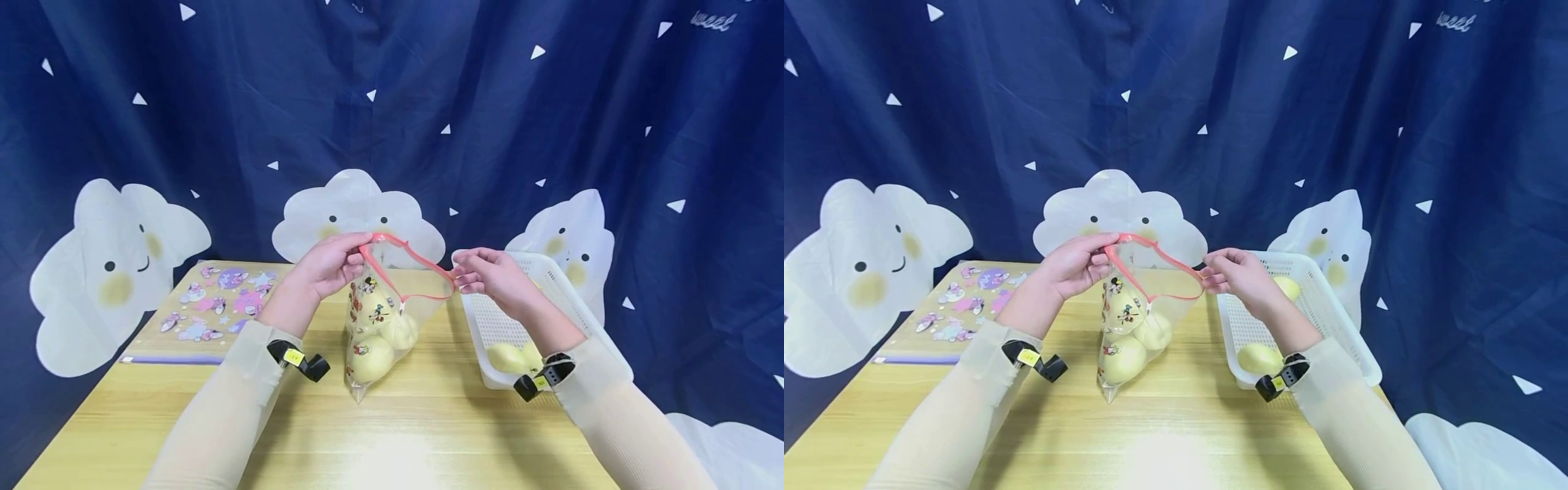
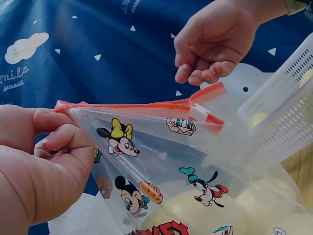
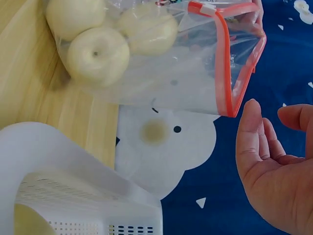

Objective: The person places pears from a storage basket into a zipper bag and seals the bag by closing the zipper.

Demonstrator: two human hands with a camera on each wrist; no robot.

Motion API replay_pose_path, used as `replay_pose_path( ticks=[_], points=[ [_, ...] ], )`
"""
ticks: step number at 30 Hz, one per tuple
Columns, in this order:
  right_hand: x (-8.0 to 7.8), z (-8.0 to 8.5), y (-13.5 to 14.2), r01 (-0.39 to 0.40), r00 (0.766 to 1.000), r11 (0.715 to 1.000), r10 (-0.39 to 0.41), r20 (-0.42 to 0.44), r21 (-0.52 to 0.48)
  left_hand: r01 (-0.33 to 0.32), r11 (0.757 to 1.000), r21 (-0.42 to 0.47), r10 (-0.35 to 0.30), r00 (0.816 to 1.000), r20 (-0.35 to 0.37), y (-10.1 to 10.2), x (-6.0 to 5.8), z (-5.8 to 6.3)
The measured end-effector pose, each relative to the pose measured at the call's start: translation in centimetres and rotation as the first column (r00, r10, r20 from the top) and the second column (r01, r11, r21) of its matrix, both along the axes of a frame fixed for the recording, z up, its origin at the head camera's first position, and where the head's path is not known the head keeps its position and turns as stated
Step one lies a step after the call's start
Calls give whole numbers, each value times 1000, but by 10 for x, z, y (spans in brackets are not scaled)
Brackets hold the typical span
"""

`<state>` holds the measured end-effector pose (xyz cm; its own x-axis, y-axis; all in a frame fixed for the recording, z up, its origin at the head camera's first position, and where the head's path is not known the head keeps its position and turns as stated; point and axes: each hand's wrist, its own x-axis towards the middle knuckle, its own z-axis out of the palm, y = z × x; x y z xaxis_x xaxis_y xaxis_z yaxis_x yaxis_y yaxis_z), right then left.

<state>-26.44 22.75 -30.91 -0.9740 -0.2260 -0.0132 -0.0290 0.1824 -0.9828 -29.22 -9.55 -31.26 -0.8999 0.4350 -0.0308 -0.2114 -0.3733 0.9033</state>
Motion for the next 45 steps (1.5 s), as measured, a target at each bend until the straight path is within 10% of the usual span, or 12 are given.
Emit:
replay_pose_path(
  ticks=[24, 33, 45],
  points=[
    [31, -18, -34, -129, 991, 990, 126, 45, 58, -10, 999, 42, 8, 999, 35, -2, 2, 2],
    [62, -30, -74, 14, 996, 946, 15, -87, 324, 4, 997, 72, -7, 999, 41, -2, 1, 1],
    [56, -40, -93, 120, 991, 949, -94, -99, 292, 0, 999, 48, -2, 1000, 25, 1, 4, 3]
  ],
)
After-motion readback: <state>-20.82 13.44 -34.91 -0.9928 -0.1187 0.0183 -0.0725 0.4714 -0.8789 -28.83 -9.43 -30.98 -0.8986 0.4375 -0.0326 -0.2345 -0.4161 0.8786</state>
